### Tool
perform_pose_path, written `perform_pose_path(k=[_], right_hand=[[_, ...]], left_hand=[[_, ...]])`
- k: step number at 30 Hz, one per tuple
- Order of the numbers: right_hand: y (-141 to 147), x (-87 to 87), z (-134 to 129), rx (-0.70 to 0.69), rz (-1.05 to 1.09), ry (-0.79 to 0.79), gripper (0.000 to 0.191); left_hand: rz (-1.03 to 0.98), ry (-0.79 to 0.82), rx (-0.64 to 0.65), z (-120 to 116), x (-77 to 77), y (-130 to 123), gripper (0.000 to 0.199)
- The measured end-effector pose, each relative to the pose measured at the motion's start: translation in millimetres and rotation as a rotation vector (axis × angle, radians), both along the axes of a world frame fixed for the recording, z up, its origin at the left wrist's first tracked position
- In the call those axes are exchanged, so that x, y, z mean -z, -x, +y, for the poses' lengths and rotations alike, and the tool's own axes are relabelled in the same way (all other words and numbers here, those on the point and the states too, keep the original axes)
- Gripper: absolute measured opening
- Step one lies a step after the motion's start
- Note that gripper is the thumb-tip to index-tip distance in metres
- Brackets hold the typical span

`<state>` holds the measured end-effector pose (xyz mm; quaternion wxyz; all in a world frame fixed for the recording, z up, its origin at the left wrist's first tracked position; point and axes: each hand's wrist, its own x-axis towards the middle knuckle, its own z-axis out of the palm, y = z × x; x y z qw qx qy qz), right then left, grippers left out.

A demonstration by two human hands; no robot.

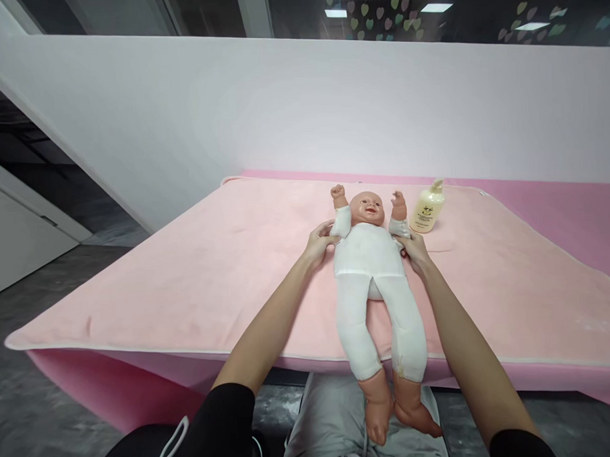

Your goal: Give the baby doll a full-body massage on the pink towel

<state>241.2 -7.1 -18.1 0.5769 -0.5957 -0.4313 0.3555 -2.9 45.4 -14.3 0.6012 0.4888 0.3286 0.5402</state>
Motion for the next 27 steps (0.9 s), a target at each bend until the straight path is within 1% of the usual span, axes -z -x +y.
perform_pose_path(k=[3,4,6,9,11,13,16,18,20,24,25,27], right_hand=[[-5.4,-2.2,-3.9,-0.122,0.172,-0.049,0.023],[-6.6,-2.9,-4.9,-0.148,0.205,-0.080,0.023],[-7.9,-3.9,-6.2,-0.178,0.238,-0.108,0.025],[-7.0,-4.3,-5.5,-0.158,0.260,-0.136,0.029],[-5.4,-4.7,-4.0,-0.123,0.288,-0.154,0.029],[-4.0,-5.7,-2.8,-0.104,0.328,-0.136,0.030],[-2.6,-7.3,-1.6,-0.109,0.418,-0.117,0.034],[-1.2,-7.0,-0.5,-0.111,0.438,-0.122,0.036],[1.0,-5.2,1.1,-0.087,0.346,-0.117,0.038],[4.0,0.9,3.9,0.019,-0.037,-0.101,0.046],[3.8,2.0,4.3,0.022,-0.105,-0.089,0.048],[2.4,3.0,5.5,0.008,-0.170,-0.060,0.049]], left_hand=[[-0.046,0.004,0.002,0.2,2.5,0.9,0.015],[-0.056,0.000,-0.004,-0.4,3.0,0.7,0.012],[-0.075,-0.001,0.001,-2.2,2.8,0.2,0.013],[-0.097,0.021,0.015,-5.2,0.4,-1.1,0.007],[-0.082,0.029,0.002,-6.1,-0.9,-2.3,0.014],[-0.051,0.033,-0.016,-5.3,-0.7,-3.6,0.023],[-0.065,0.035,-0.027,-1.7,1.9,-5.1,0.034],[-0.094,0.036,-0.039,0.4,3.3,-5.5,0.040],[-0.115,0.029,-0.036,1.3,3.4,-5.6,0.045],[-0.112,0.025,-0.022,-0.1,1.2,-3.8,0.053],[-0.100,0.031,-0.030,-0.6,0.9,-3.1,0.054],[-0.060,0.039,-0.048,-1.0,1.0,-2.0,0.053]])
